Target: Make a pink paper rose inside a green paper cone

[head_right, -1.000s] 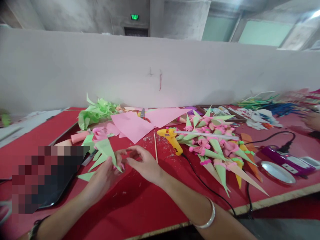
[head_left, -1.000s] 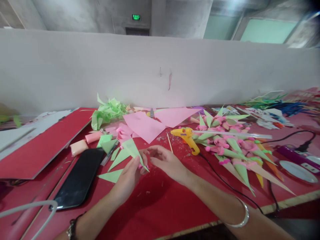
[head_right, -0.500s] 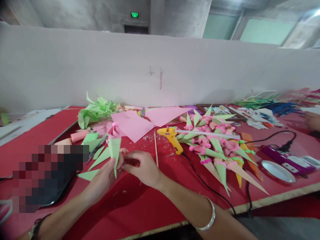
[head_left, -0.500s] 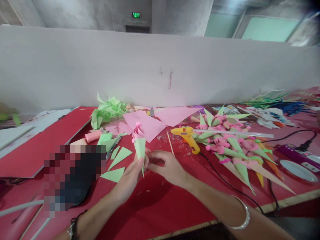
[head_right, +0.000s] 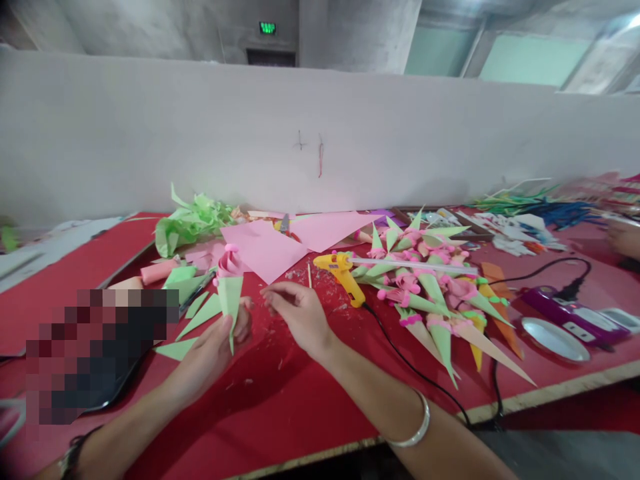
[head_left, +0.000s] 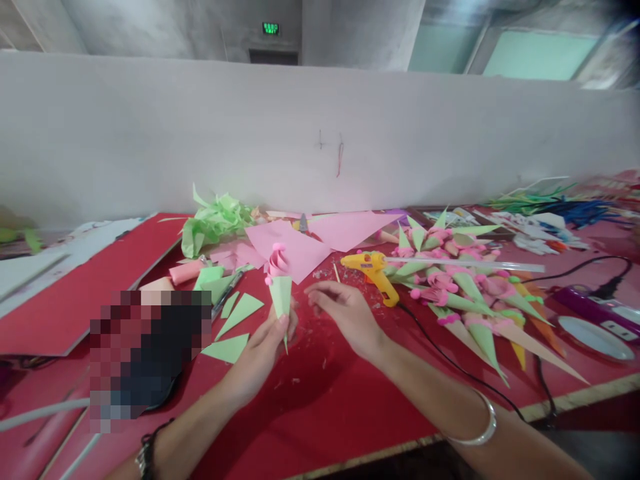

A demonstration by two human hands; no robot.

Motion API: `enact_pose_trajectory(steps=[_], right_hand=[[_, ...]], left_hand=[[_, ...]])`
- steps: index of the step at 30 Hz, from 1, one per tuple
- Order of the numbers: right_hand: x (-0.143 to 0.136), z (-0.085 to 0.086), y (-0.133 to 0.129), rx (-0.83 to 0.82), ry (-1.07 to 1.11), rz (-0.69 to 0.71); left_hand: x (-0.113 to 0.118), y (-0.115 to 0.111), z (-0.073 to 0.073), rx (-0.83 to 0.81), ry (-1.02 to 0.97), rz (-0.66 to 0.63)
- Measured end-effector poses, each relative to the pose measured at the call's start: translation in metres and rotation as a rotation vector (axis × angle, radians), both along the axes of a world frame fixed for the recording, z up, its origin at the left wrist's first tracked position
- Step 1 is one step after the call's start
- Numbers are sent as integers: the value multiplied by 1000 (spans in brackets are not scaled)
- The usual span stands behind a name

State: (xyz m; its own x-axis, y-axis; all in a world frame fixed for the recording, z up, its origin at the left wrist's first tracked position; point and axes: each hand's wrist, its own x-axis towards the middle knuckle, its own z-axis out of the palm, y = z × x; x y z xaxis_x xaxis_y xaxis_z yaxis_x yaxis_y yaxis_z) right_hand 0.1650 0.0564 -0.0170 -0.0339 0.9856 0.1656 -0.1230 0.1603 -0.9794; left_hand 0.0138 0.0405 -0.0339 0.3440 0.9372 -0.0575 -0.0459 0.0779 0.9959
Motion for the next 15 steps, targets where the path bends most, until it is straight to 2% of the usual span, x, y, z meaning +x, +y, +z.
enact_pose_trajectory(steps=[5,15], right_hand=[[2,-1,3,-105,196,53],[3,1,1,-159,304,159]], left_hand=[[3,1,3,-16,-147,-40],[1,0,1,-1,-83,-82]])
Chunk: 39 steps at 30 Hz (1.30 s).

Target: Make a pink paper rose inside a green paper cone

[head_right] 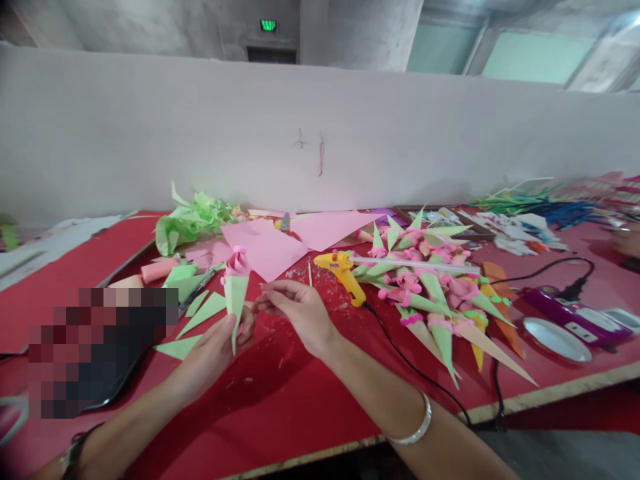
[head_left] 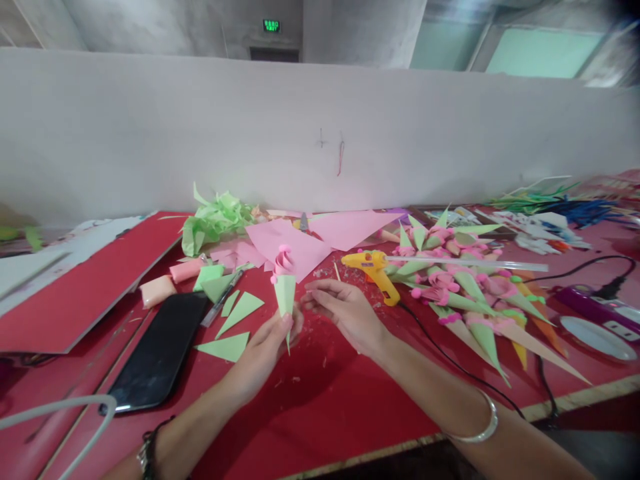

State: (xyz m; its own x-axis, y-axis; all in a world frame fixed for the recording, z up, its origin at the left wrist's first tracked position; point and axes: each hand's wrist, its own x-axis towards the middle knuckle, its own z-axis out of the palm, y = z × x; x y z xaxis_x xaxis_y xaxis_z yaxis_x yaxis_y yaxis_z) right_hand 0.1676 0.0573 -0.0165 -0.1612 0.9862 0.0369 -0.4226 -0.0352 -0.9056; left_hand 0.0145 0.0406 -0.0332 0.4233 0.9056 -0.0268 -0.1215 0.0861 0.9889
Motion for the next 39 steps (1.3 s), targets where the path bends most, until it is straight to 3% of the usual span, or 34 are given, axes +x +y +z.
enact_pose_trajectory(steps=[15,20,23,29,35,39], right_hand=[[1,1,-1,16,-16,49],[1,0,0,77,-85,-70],[1,0,2,89,-66,-145],[2,1,3,5,101,-76],[3,2,1,84,-5,-83],[2,0,1,63,1,-115]], left_hand=[[0,-3,2,87,183,-12],[1,-6,8,165,269,-79],[3,-6,11,179,317,-46],[8,-4,11,116,324,83],[9,-5,9,-17,280,38],[10,-4,8,-22,308,45]])
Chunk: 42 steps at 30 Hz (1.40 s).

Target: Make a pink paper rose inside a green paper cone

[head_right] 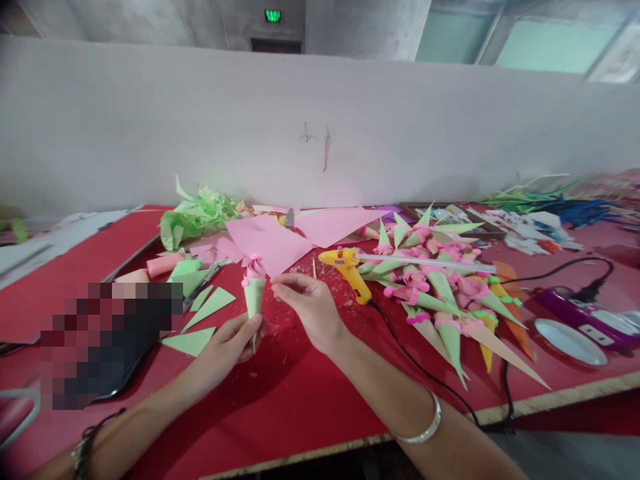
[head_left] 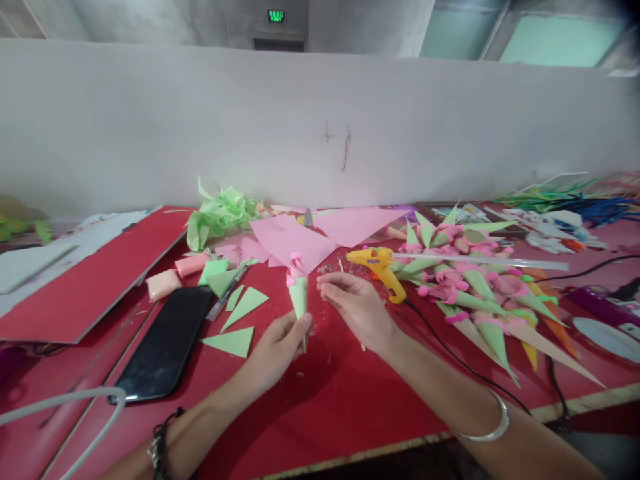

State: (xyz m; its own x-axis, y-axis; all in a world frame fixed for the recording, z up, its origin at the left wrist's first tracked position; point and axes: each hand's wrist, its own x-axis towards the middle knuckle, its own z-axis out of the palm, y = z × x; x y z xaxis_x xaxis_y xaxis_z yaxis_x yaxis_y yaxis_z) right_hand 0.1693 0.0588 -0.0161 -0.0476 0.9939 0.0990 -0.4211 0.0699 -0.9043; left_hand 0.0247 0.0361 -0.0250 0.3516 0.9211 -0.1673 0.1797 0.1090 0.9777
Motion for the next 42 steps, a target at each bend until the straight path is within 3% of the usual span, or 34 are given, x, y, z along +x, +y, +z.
enact_pose_trajectory(steps=[5,11,18,28,33,42], right_hand=[[0,0,1,56,10,2],[1,5,-3,208,-189,-89],[0,6,-5,387,-357,-95],[2,6,-5,393,-422,-158],[1,4,-3,322,-353,-113],[-2,4,-2,-41,87,191]], left_hand=[[0,0,-3,48,91,-92],[-2,0,-7,54,98,-205],[-1,0,-4,58,104,-171],[-1,-2,0,51,11,-141],[-3,-2,-2,62,3,-176],[-4,-1,-2,73,-43,-228]])
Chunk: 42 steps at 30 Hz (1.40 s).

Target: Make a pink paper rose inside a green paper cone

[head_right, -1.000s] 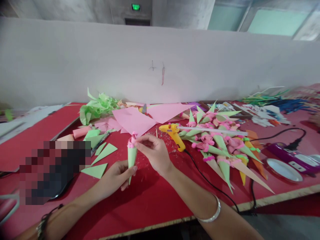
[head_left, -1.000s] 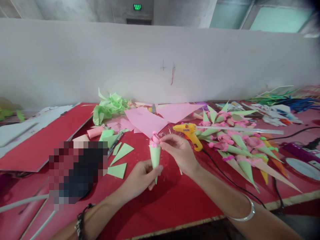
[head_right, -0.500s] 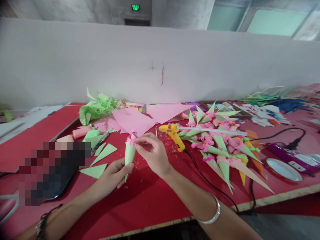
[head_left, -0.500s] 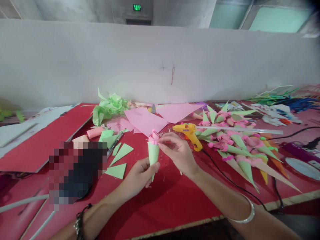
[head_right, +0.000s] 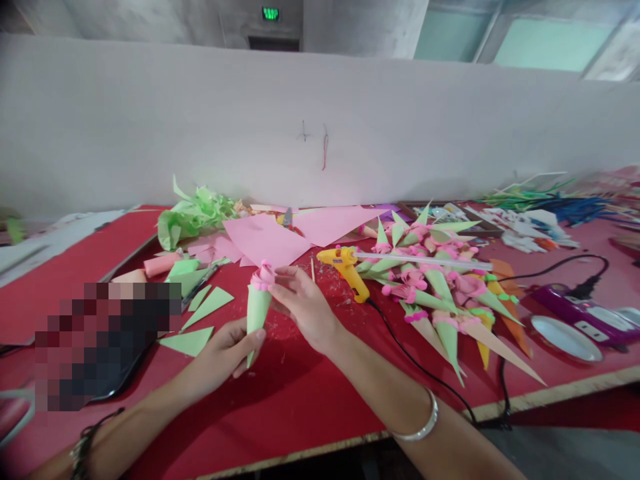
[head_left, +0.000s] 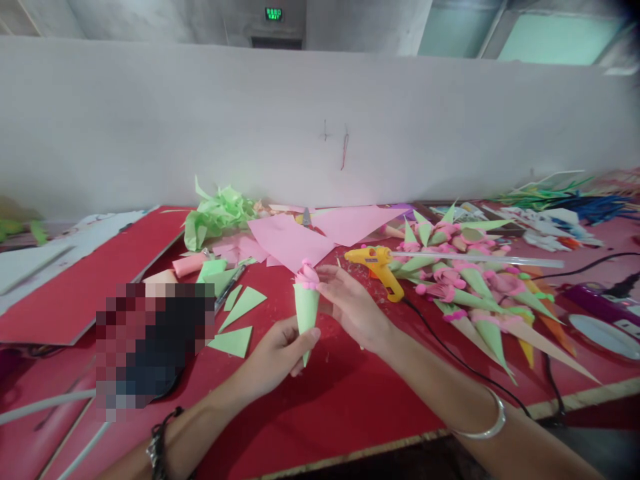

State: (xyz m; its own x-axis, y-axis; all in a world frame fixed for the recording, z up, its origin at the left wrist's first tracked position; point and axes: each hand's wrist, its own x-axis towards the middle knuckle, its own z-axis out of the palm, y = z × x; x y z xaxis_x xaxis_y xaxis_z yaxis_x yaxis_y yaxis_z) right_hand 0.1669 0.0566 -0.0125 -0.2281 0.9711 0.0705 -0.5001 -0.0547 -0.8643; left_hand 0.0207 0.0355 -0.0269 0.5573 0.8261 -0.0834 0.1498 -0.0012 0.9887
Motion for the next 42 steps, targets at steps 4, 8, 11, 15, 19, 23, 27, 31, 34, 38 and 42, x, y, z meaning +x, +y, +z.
enact_pose_trajectory(steps=[4,8,11,15,19,23,27,31,34,38,42], right_hand=[[1,2,-1,-67,52,140],[0,0,-2,-33,55,121],[-2,0,-3,-34,21,84],[-4,-1,-4,-6,-40,54],[-5,-3,-4,52,-94,6],[-7,-4,-5,157,-156,-73],[-9,-3,-7,176,-195,-94],[-9,-1,-8,168,-201,-66],[-9,-1,-7,171,-181,-48],[-7,-6,-4,186,-286,-77],[-6,-8,-5,314,-532,-143]], left_hand=[[-1,0,-1,-13,3,-24],[0,-2,0,-46,32,-25],[2,-2,1,-39,59,15],[3,-2,-1,-3,90,70],[4,-2,-1,88,139,124],[4,-2,-1,133,185,143],[3,-3,-4,148,159,148],[3,-3,-5,45,115,171],[2,-2,-5,-77,44,268],[1,2,-2,-189,-214,273],[0,3,2,-186,-517,206]])
